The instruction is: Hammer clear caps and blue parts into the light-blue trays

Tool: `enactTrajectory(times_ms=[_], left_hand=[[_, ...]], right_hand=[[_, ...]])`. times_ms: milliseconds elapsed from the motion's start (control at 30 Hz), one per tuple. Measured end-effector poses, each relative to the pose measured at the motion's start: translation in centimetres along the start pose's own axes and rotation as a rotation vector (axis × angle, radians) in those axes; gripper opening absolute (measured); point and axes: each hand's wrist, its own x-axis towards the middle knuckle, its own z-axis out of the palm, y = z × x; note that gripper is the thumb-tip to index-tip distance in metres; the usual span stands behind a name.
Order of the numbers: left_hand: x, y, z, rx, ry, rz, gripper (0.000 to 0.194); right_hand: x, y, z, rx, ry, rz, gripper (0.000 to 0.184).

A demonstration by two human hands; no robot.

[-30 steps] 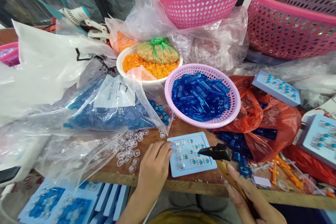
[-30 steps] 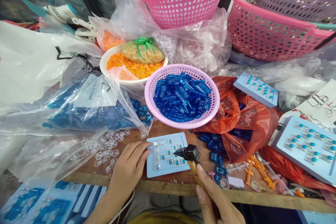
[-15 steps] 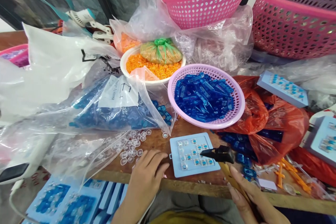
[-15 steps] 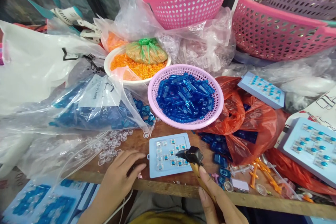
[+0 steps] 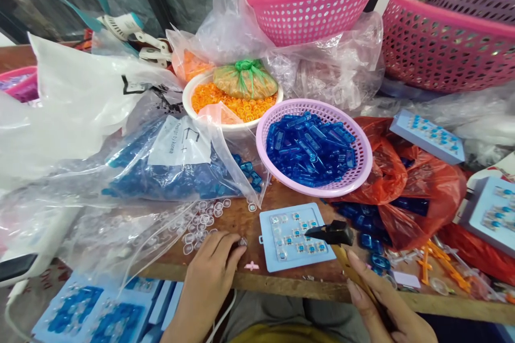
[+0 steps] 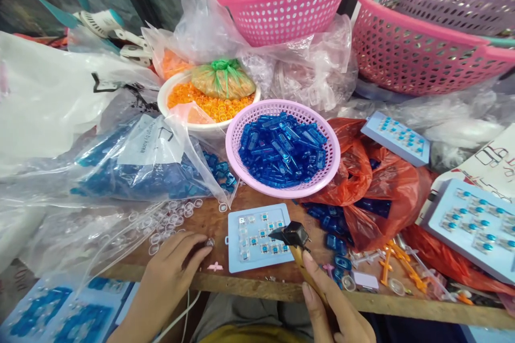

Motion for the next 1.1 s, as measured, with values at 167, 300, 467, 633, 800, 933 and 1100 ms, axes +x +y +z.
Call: enactTrajectory(times_ms=[167,300,467,633,800,933,1100], left_hand=[[0.2,0.1,1.0,0.066,0.028,0.029,0.017],[2.0,0.9,1.2,0.007,0.086,0.073,0.007],[4.7,4.0,1.5,-0.086,0.115,0.184,0.003],[5.8,5.8,3.7,-0.034,-0.02,0.245,0.013],[5.8,5.5,4.3,-0.034,-0.116,0.264,0.008],[5.6,5.4,4.3,-0.055,-0.098,0.256,0.007],[5.7,5.3,4.5,-0.075,-0.118,0.237,0.007]], right_hand=[[-0.4,0.2,0.1,0.005,-0.009,0.046,0.044],[-0.6,0.3,0.0,0.008,-0.001,0.057,0.045],[-0.5,0.3,-0.3,0.005,0.029,0.066,0.044],[-0.3,0.2,-0.3,0.023,0.021,0.005,0.048],[0.5,-0.6,-0.6,0.013,0.026,-0.032,0.047],[1.4,-1.5,-0.8,-0.014,0.044,-0.096,0.052],[2.3,-1.4,-0.7,-0.053,-0.087,-0.212,0.064]])
